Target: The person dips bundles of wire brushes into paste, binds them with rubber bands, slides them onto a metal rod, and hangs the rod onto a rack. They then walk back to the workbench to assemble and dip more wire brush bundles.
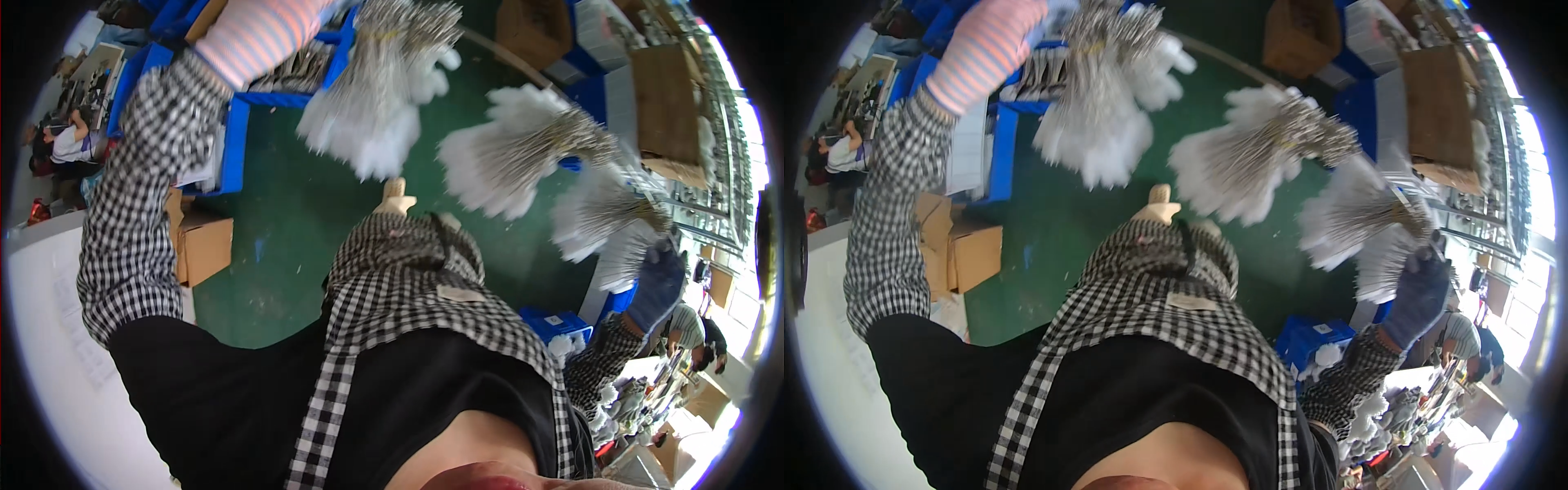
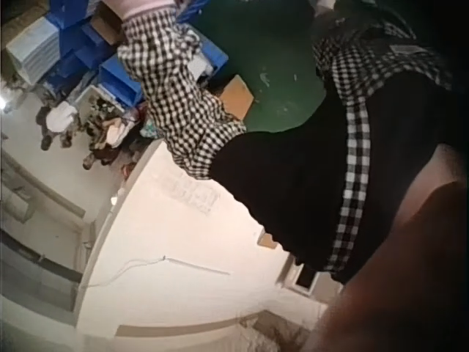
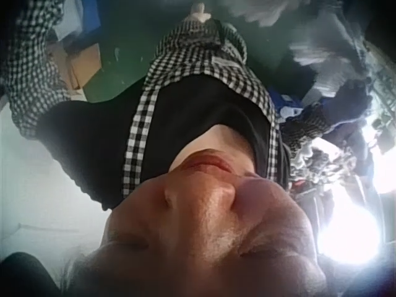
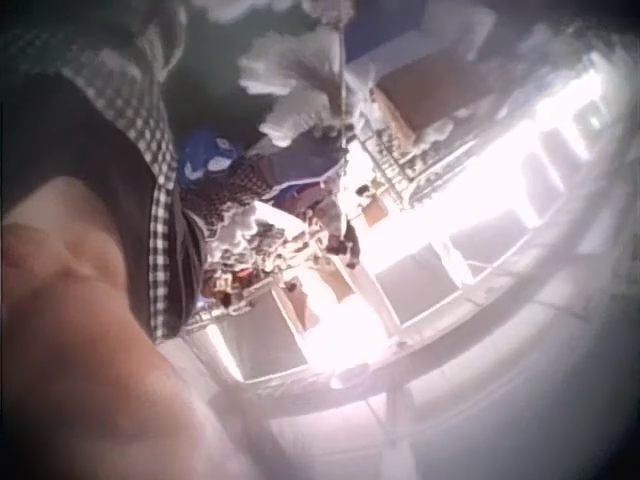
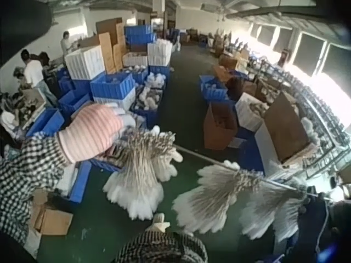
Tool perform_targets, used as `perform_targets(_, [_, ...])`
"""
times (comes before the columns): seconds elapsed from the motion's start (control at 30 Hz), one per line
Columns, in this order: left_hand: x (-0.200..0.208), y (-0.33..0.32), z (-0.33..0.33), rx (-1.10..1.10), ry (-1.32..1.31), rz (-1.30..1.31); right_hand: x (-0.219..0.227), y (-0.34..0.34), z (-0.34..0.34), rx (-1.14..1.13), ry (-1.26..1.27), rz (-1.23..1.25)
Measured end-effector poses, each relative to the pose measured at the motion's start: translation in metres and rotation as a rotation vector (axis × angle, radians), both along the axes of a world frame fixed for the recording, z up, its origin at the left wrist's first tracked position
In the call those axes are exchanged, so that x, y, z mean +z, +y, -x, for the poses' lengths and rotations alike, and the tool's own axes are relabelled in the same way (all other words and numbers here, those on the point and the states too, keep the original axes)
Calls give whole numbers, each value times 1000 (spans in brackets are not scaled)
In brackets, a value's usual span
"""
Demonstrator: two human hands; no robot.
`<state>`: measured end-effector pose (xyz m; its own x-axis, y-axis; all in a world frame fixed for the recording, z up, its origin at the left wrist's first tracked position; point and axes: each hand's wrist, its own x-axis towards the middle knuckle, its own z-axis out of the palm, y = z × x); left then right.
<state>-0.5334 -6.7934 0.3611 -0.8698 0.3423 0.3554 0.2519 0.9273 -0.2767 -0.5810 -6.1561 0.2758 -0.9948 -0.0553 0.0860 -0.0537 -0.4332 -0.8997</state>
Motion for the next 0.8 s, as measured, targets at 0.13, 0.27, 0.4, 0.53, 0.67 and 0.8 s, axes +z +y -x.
perform_targets(0.13, [-58, -353, 2, -108, -75, 5, -38, -317, -60, -14, -31, -70])
perform_targets(0.27, [-185, -484, 26, -220, -67, -112, -117, -487, -71, -55, -97, 7])
perform_targets(0.4, [-206, -473, 215, -149, -178, -149, -119, -481, 115, -116, -151, -98])
perform_targets(0.53, [-213, -484, 568, -186, -216, -112, -142, -483, 465, -147, -184, -23])
perform_targets(0.67, [-210, -426, 928, -202, -168, -115, -146, -444, 826, -123, -134, 48])
perform_targets(0.8, [-180, -345, 1152, -128, -187, -109, -137, -374, 1068, -157, -53, 31])
